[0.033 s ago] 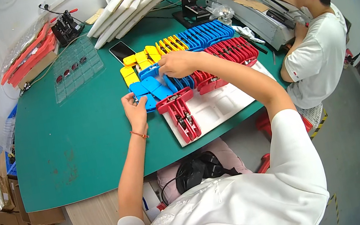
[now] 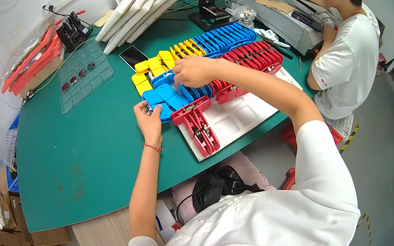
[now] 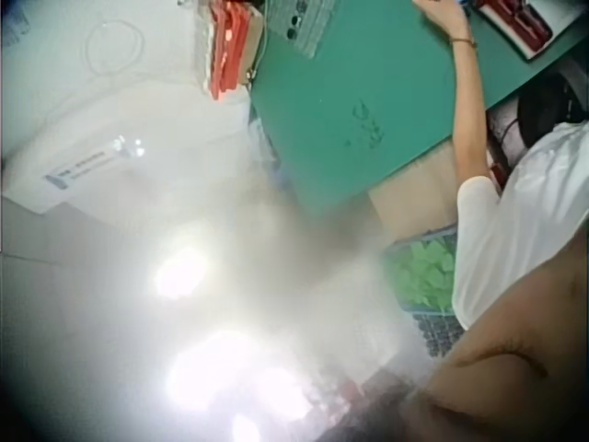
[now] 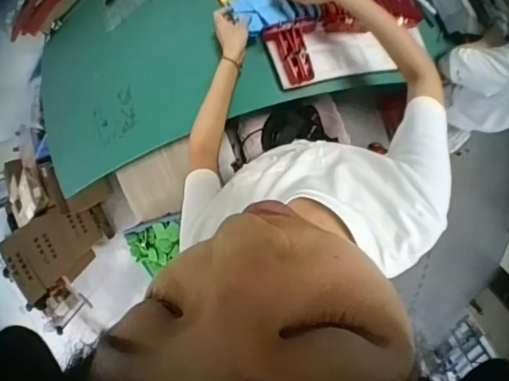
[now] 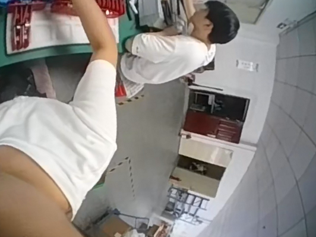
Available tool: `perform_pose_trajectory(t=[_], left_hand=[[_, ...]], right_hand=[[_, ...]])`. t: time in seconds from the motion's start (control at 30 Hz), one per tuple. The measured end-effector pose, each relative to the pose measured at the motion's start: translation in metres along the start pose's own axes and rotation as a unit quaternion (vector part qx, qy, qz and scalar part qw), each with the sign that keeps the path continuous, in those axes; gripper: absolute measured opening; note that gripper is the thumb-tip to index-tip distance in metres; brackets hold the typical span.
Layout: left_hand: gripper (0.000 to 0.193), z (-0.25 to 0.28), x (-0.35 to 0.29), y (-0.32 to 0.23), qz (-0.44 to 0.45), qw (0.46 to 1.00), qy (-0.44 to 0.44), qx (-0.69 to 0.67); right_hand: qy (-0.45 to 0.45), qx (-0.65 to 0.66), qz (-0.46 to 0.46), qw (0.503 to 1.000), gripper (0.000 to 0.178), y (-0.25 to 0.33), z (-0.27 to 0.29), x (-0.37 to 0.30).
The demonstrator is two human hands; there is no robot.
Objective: Organizing plastic components on a workbench and then assembling an electronic device by hand.
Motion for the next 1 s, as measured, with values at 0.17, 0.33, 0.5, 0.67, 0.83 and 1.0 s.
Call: perform_pose_trajectory(t=[0.17,0.33,0.5,0.67,0.83,1.0], left_hand=[[0.038,-0.015,0.007,-0.008,-0.048,0.993,0.054,0.090],[0.040,-0.024,0.009,-0.007,-0.043,0.991,0.088,0.090],[0.047,-0.011,0.005,0.011,0.040,0.999,0.022,-0.003],[0.044,0.002,0.006,0.013,0.042,0.999,-0.012,0.007],[0.046,-0.005,0.002,-0.023,0.005,0.998,0.039,-0.046],[0.043,-0.030,0.007,-0.039,-0.107,0.985,0.114,0.069]], right_hand=[[-0.103,-0.055,0.036,0.993,0.017,0.034,0.011,0.003],[0.031,0.050,0.062,0.996,0.036,0.039,-0.014,0.010],[0.068,0.070,0.086,0.992,0.040,0.041,-0.017,0.012],[0.105,0.044,0.098,0.989,0.038,0.049,-0.018,0.017],[0.048,-0.003,0.072,0.996,0.028,0.032,-0.002,0.011],[0.037,0.062,0.053,0.996,0.028,0.019,-0.001,-0.003]])
Point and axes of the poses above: each hand's wrist, its own x-axis towards the middle knuckle, its own z-axis out of the back of the hand, y = z × x, the point moved 8 cm from there along x, towards the middle knuckle, and after that the axes turned 8 degrees about -z, right-handed, at the moved point
